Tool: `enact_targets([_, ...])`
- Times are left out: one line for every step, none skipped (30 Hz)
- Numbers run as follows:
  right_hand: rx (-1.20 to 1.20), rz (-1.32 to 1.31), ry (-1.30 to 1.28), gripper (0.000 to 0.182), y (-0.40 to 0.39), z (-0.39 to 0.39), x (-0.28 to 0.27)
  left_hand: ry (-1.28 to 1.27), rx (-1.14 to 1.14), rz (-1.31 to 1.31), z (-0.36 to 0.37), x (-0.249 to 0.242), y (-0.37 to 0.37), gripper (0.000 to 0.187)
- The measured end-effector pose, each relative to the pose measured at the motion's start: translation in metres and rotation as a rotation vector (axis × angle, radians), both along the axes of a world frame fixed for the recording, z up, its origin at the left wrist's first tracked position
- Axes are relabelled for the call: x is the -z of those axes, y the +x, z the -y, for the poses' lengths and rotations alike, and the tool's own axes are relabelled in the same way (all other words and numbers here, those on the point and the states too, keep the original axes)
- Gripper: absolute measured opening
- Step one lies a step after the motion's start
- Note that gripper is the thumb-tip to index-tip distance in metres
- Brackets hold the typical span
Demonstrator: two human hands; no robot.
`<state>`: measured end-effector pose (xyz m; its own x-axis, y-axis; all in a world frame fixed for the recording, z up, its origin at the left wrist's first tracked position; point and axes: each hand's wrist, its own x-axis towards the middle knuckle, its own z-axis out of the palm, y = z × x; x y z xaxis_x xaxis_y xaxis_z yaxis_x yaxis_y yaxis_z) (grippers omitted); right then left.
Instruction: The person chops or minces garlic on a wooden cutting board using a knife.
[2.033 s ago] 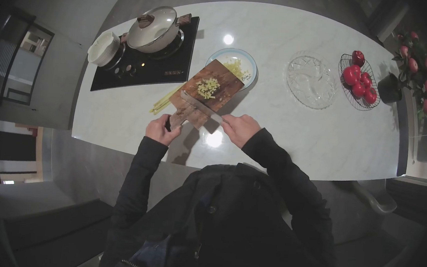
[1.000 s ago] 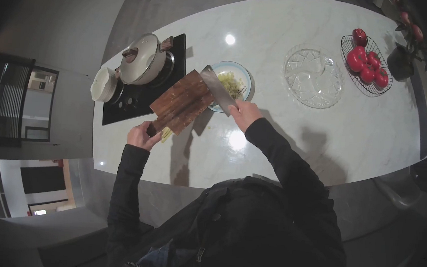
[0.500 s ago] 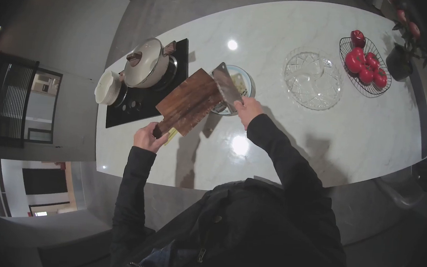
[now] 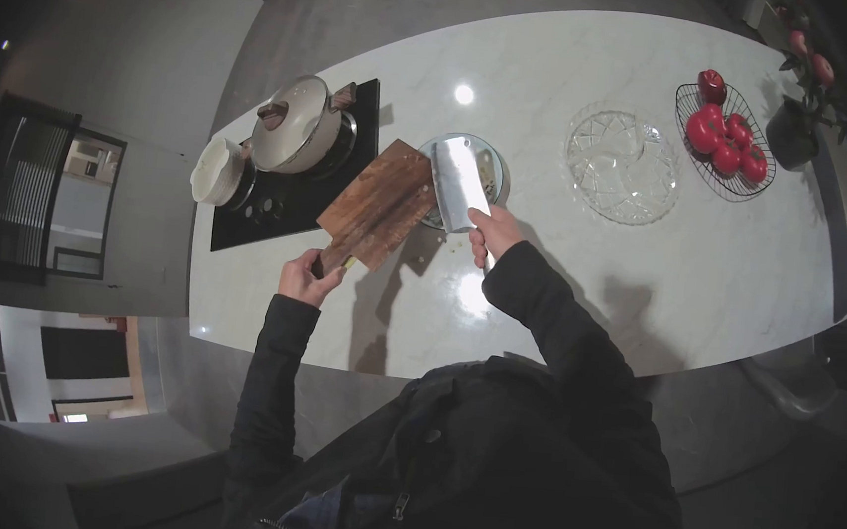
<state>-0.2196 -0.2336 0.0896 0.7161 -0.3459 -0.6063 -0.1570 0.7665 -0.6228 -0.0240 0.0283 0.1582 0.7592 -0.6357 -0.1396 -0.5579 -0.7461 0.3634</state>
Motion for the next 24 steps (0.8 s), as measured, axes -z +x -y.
enact_targets([0.005, -0.010, -0.005, 0.036, -0.001, -0.002, 0.001, 0.002, 0.001, -0.005, -0.001, -0.001, -0.001, 0.043])
enact_targets([-0.001, -0.017, -0.160, 0.021, 0.001, 0.000, 0.003, 0.027, -0.007, -0.012, 0.000, -0.003, -0.001, 0.043])
enact_targets([-0.003, -0.020, -0.241, 0.017, 0.003, 0.003, 0.000, 0.037, -0.010, -0.015, 0.002, -0.004, 0.000, 0.043])
enact_targets([0.004, 0.019, -0.260, 0.019, 0.004, 0.004, -0.008, 0.037, -0.011, -0.009, 0.003, -0.004, 0.001, 0.044])
enact_targets([0.010, 0.059, -0.276, 0.021, 0.006, 0.005, -0.015, 0.038, -0.013, -0.004, 0.003, -0.003, 0.002, 0.044])
enact_targets([0.018, 0.078, -0.284, 0.023, 0.007, 0.006, -0.020, 0.040, -0.009, -0.001, 0.004, -0.003, 0.002, 0.044])
enact_targets([0.018, 0.105, -0.207, 0.022, 0.009, 0.007, -0.022, 0.028, -0.012, -0.014, 0.004, -0.003, 0.002, 0.044])
enact_targets([0.020, 0.134, -0.129, 0.022, 0.010, 0.008, -0.025, 0.017, -0.013, -0.027, 0.005, -0.002, 0.002, 0.044])
enact_targets([0.021, 0.149, -0.093, 0.022, 0.012, 0.008, -0.023, 0.009, -0.014, -0.033, 0.005, -0.003, 0.001, 0.044])
enact_targets([0.011, 0.109, -0.091, 0.018, 0.013, 0.008, -0.014, -0.001, -0.014, -0.022, 0.006, -0.003, -0.002, 0.043])
enact_targets([0.002, 0.070, -0.089, 0.016, 0.014, 0.007, -0.007, -0.012, -0.014, -0.010, 0.007, -0.004, -0.005, 0.042])
enact_targets([-0.001, 0.057, -0.092, 0.016, 0.016, 0.008, -0.004, -0.021, -0.011, 0.002, 0.009, -0.007, -0.003, 0.042])
enact_targets([-0.002, 0.050, -0.113, 0.016, 0.014, 0.007, -0.004, -0.018, -0.001, 0.014, 0.009, -0.007, -0.002, 0.042])
enact_targets([-0.011, 0.042, -0.137, 0.017, 0.013, 0.006, -0.004, -0.019, 0.002, 0.024, 0.008, -0.006, -0.002, 0.042])
enact_targets([-0.024, 0.035, -0.149, 0.017, 0.012, 0.006, -0.001, -0.018, -0.004, 0.025, 0.004, -0.004, -0.004, 0.043])
enact_targets([-0.143, -0.078, -0.361, 0.028, 0.013, 0.008, 0.002, -0.017, -0.006, 0.033, 0.004, -0.003, -0.003, 0.043])
enact_targets([-0.257, -0.192, -0.566, 0.040, 0.013, 0.008, 0.006, -0.011, -0.001, 0.040, 0.002, -0.003, -0.002, 0.044])
enact_targets([-0.299, -0.249, -0.674, 0.046, 0.012, 0.010, 0.006, -0.016, 0.015, 0.049, 0.008, -0.004, 0.001, 0.045])
enact_targets([-0.305, -0.278, -0.949, 0.044, 0.010, 0.006, 0.003, -0.024, -0.011, 0.028, 0.009, -0.004, 0.001, 0.043])
enact_targets([-0.312, -0.305, -1.222, 0.043, 0.008, 0.002, 0.001, -0.029, -0.039, 0.006, 0.008, -0.004, 0.000, 0.042])
enact_targets([-0.315, -0.316, -1.357, 0.043, 0.007, -0.004, 0.001, -0.030, -0.055, -0.005, 0.006, -0.003, -0.002, 0.041])
enact_targets([-0.330, -0.318, -1.488, 0.043, 0.007, -0.010, 0.000, -0.044, -0.072, -0.014, 0.004, -0.001, -0.003, 0.041])
enact_targets([-0.343, -0.322, -1.620, 0.044, 0.007, -0.015, -0.001, -0.059, -0.086, -0.022, 0.004, 0.000, -0.003, 0.042])
enact_targets([-0.340, -0.330, -1.683, 0.045, 0.005, -0.018, 0.001, -0.066, -0.084, -0.025, 0.007, 0.000, -0.003, 0.042])
